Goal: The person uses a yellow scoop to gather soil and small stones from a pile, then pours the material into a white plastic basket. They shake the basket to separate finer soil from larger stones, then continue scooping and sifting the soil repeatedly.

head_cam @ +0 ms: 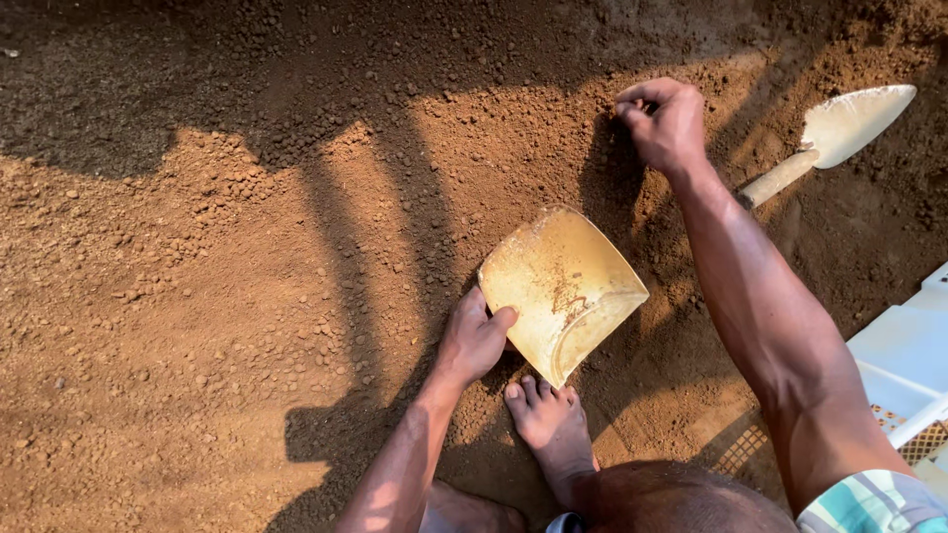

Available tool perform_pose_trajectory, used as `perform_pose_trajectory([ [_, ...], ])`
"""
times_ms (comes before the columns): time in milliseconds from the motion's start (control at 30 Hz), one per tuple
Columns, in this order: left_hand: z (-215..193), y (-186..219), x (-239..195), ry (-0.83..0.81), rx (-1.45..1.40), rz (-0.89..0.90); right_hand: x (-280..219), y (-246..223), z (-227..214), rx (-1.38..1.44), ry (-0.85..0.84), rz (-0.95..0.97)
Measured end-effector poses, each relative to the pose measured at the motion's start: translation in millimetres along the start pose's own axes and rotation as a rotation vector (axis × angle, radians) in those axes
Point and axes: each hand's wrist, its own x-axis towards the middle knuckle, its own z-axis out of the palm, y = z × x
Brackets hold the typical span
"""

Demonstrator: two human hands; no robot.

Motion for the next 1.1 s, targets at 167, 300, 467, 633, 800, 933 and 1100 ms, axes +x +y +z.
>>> perform_pose_trajectory([
  [167,8,2,-2,-0.038,0.102,-0.115,-17,3,24,-0.175,-0.153,-0.245],
  [300,14,8,-4,-0.091,0.084,-0.176,-15,-11,36,-0.204,-0.165,-0.365],
  [467,18,11,-7,-0.089,0.114,-0.130,-14,-23,43,-0.263,-0.173,-0.434],
  [633,20,9,-10,-0.098,0.082,-0.121,-18,-43,45,-0.415,-0.196,-0.430],
  [800,24,3,-13,-0.089,0.065,-0.101,-58,-82,15,0.090,-0.309,-0.403],
  [933,23,-3,-14,-0.086,0.089,-0.108,-120,-107,-26,0.335,-0.756,-0.416],
  [1100,29,-9,-16,-0.098,0.099,-0.047,-152,-82,-39,0.327,-0.616,-0.507],
])
